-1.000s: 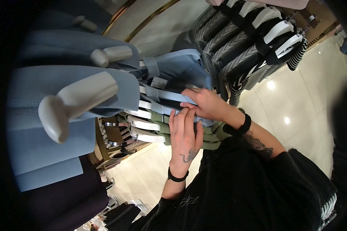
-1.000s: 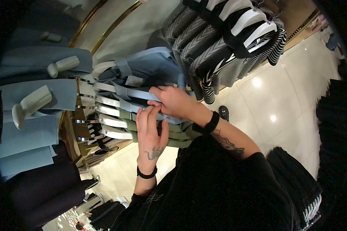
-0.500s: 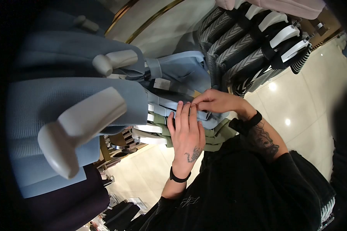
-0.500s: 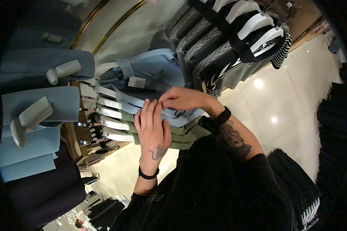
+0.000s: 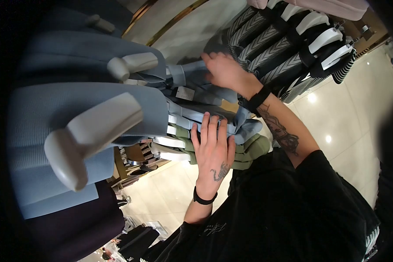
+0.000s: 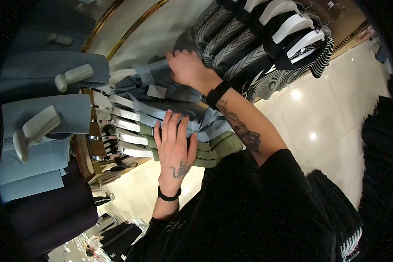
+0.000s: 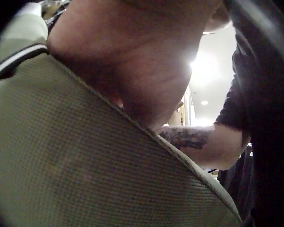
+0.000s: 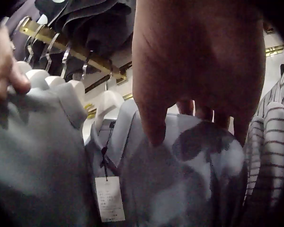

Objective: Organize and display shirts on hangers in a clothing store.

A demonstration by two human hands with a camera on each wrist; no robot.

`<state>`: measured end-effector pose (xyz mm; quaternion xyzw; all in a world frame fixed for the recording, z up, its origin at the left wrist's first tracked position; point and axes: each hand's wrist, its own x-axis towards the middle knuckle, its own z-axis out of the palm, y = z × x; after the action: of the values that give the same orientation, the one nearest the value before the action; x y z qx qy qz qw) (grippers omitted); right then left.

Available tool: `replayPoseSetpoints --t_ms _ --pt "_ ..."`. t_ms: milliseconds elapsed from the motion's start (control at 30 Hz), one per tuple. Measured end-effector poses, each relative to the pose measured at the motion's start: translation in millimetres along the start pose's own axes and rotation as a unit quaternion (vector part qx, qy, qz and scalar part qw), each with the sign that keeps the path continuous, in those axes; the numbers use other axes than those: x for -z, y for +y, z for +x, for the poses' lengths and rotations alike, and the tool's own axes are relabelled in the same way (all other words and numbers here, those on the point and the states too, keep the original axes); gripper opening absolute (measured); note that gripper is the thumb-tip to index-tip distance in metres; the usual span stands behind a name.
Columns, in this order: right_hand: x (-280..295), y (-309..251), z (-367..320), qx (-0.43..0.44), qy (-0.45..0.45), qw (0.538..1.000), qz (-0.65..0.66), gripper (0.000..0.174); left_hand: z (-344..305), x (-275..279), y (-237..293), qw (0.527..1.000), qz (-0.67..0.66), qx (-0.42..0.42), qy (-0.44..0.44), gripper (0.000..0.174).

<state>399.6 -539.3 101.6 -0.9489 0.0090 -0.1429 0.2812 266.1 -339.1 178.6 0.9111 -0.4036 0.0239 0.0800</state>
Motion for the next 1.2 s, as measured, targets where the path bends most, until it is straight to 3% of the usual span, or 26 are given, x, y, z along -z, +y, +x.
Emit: replayPoseSetpoints --t_ms 100,200,267,333,467,500,600,800,900,1000,1200 --pt "-4.5 -0.9 -14.8 -0.006 -0.127 0.990 0.054 0.038 -0.8 -1.4 -0.7 1.000 0.003 -0.001 0.005 0.046" --pt "-14.6 -6.2 -42.2 0.034 -0.089 0.985 0.147 0.031 -0.7 -1.2 -1.3 1.000 0.006 -0.003 0.002 0.047" --pt "-2.7 -16.8 -57.9 0.043 -0.114 0.977 0.178 0.041 -0.4 -2.5 -2.1 1.000 0.010 -0.005 0.000 0.048" --pt "12.8 -27.6 -65.2 0.054 -0.164 0.966 0.190 0.041 0.4 -2.0 -0.9 1.000 0.011 -0.001 -0.002 0.049" --pt "18.8 -33.3 -75.1 0.057 -0.178 0.962 0.200 0.036 -0.9 -2.3 -2.1 1.000 0.003 -0.002 -0.005 0.051" --pt "7.5 -23.6 -76.9 0.200 -0.130 0.958 0.160 0.029 -0.7 -2.3 -2.5 1.000 0.004 -0.005 -0.004 0.051" --pt "-2.3 -18.5 -81.0 0.267 -0.083 0.951 0.130 0.024 -0.4 -1.3 -3.0 1.000 0.005 -0.009 -0.001 0.052" --pt "10.2 -23.6 -80.1 0.200 -0.142 0.950 0.192 0.030 1.3 0.2 -1.2 1.000 0.011 -0.013 -0.002 0.051" --pt "20.9 -29.0 -79.5 0.024 -0.235 0.930 0.280 0.040 1.6 0.6 0.0 1.000 0.016 -0.011 -0.007 0.051" --pt "17.4 -28.4 -80.8 0.009 -0.184 0.950 0.252 0.045 2.3 2.5 1.4 1.000 0.015 -0.009 -0.009 0.050" --pt "6.2 -11.6 -58.8 0.012 -0.008 0.995 0.094 0.038 -0.3 3.0 1.3 1.000 0.014 -0.003 -0.014 0.048"
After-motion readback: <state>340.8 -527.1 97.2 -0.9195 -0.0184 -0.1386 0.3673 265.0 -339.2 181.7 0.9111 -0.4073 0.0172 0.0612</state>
